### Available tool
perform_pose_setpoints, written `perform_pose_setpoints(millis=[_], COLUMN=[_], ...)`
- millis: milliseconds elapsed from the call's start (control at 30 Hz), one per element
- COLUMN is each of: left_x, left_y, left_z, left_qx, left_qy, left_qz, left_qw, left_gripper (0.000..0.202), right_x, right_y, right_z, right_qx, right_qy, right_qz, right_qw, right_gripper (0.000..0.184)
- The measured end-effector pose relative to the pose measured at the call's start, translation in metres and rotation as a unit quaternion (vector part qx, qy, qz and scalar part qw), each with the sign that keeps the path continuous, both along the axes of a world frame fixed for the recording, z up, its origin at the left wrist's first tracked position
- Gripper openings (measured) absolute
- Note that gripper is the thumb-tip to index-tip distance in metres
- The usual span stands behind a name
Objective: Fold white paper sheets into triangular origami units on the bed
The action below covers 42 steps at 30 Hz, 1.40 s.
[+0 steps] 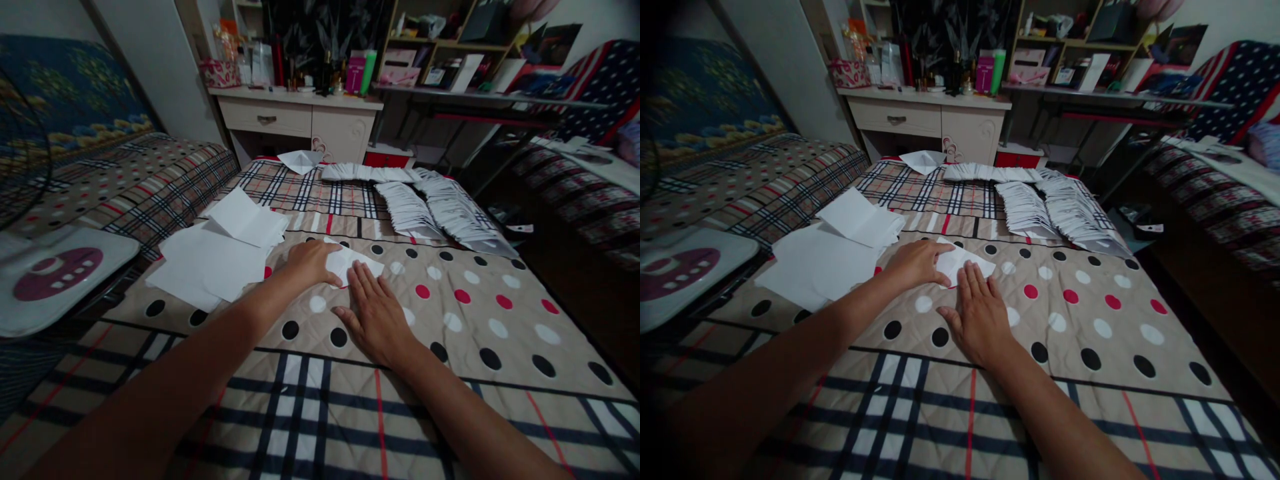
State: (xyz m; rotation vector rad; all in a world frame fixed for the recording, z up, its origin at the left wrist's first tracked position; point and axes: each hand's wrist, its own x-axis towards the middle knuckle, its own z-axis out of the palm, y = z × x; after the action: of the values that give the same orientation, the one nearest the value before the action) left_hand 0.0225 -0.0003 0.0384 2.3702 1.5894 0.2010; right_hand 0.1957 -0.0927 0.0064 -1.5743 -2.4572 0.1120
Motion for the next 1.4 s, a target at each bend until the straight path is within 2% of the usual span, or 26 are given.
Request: perform_pose_setpoints(millis=[167,333,467,567,633,700,767,967,1100,1200,1300,1400], left_x=[0.008,0.014,0.014,0.013,0.012,0.011,0.009,-0.002,-0.008,-0.011,-0.013,-0.015], left_y=[0.016,0.034,0.046,0.051,0.052,0.051,0.047,0.021,0.004,0.001,0.002,0.002], left_z=[0.0,0.004,0.003,-0.001,-0.004,-0.005,-0.005,-0.002,-0.009,-0.015,-0.022,-0.025], left_qx=[0.08,0.067,0.036,0.012,0.012,0.013,0.006,-0.049,-0.02,0.005,0.051,0.087], left_qy=[0.043,0.053,0.05,0.039,0.032,0.018,-0.002,-0.077,-0.096,-0.12,-0.142,-0.141], left_qz=[-0.023,-0.012,-0.014,-0.015,-0.005,0.008,0.012,-0.002,0.022,0.027,0.0,-0.032], left_qw=[0.996,0.996,0.998,0.999,0.999,1.0,1.0,0.996,0.995,0.992,0.989,0.986], left_gripper=[0.074,0.057,0.052,0.054,0.057,0.056,0.052,0.043,0.043,0.044,0.043,0.043], right_x=[-0.001,0.0,0.007,0.015,0.019,0.022,0.025,0.032,0.032,0.032,0.033,0.035], right_y=[0.0,0.001,0.012,0.03,0.042,0.053,0.059,0.054,0.052,0.059,0.068,0.072], right_z=[0.0,0.001,0.0,-0.004,-0.008,-0.01,-0.011,-0.004,0.0,0.0,-0.002,-0.006], right_qx=[-0.008,-0.012,0.001,0.03,0.071,0.099,0.097,0.03,0.023,0.036,0.044,0.045], right_qy=[-0.003,0.018,0.091,0.186,0.209,0.2,0.182,0.194,0.17,0.136,0.138,0.154], right_qz=[-0.007,-0.006,-0.018,-0.06,-0.103,-0.136,-0.15,-0.141,-0.138,-0.13,-0.119,-0.1], right_qw=[1.0,1.0,0.996,0.98,0.97,0.965,0.967,0.97,0.975,0.982,0.982,0.982], right_gripper=[0.076,0.074,0.051,0.034,0.025,0.042,0.054,0.045,0.046,0.053,0.058,0.052])
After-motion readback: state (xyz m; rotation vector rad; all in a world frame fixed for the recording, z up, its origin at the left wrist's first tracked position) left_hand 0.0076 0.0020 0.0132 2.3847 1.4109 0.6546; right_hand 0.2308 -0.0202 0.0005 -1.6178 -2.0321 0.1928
